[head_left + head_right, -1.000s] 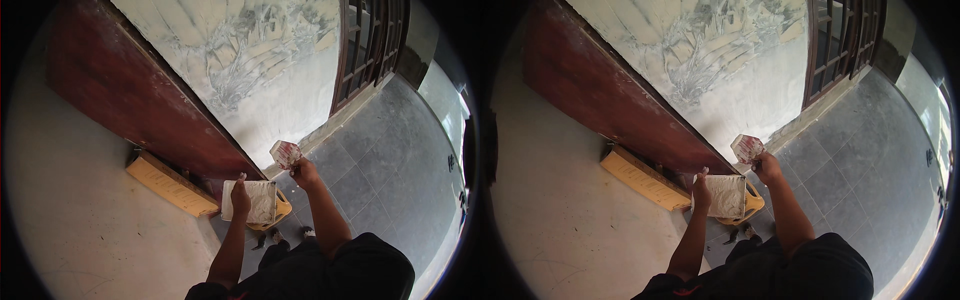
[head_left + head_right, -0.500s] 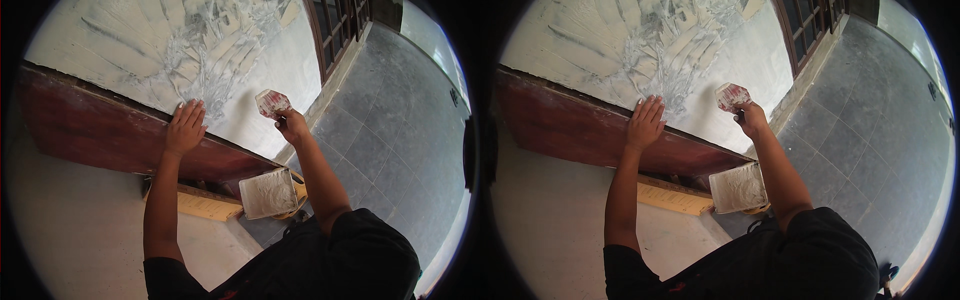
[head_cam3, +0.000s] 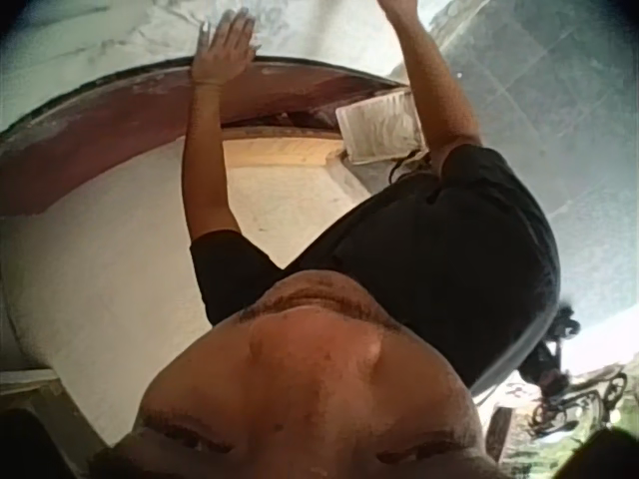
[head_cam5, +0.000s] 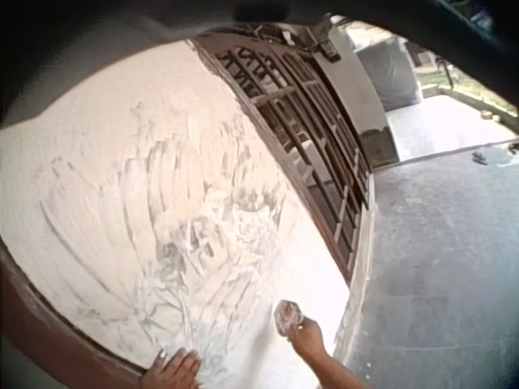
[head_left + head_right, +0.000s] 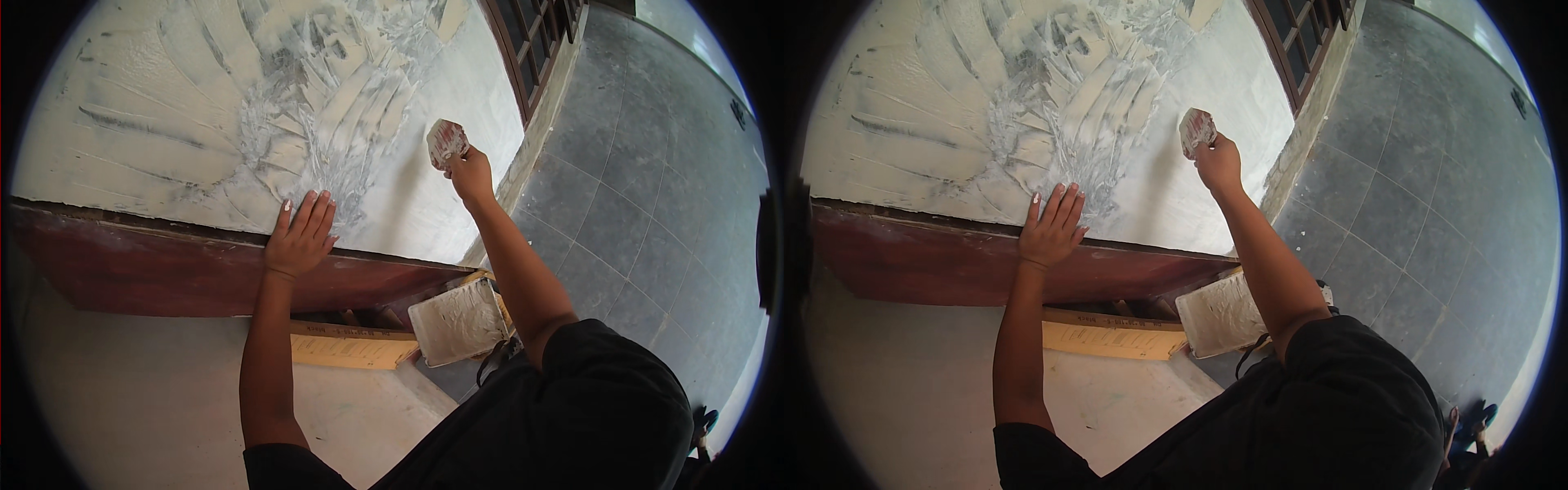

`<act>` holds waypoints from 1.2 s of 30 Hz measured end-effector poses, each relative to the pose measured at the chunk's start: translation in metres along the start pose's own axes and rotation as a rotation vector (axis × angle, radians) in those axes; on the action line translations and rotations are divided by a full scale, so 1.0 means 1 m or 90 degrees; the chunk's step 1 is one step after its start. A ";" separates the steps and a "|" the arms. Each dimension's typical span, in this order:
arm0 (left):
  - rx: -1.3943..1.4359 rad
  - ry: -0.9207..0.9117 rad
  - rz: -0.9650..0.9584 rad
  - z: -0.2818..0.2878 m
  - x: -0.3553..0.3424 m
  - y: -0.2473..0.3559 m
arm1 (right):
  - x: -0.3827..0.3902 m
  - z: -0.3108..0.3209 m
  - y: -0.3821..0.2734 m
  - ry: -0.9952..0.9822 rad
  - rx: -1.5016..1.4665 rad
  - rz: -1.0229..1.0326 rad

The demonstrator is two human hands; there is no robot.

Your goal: The person scoops plaster from a tray with a scraper and applies it across the wall surface.

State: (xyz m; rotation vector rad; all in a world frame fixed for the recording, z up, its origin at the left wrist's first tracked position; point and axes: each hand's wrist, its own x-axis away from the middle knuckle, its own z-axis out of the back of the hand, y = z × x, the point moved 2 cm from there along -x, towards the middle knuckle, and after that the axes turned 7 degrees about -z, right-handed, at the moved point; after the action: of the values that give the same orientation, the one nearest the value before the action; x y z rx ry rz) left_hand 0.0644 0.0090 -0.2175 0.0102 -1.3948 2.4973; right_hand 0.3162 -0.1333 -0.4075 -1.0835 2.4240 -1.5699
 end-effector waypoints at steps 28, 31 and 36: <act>-0.032 0.139 0.033 -0.004 0.000 0.002 | 0.096 -0.071 0.074 -0.047 0.690 0.519; -0.027 0.123 0.041 -0.004 0.001 -0.001 | 0.050 -0.025 0.043 0.158 0.601 0.405; -0.003 0.126 0.029 -0.006 -0.015 0.005 | -0.047 -0.044 -0.004 0.285 0.663 0.406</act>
State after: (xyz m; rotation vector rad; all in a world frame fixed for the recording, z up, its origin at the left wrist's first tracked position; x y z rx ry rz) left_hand 0.0782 0.0082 -0.2274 -0.2652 -1.3325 2.4537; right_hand 0.3357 -0.0725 -0.3976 0.2082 1.3811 -2.4029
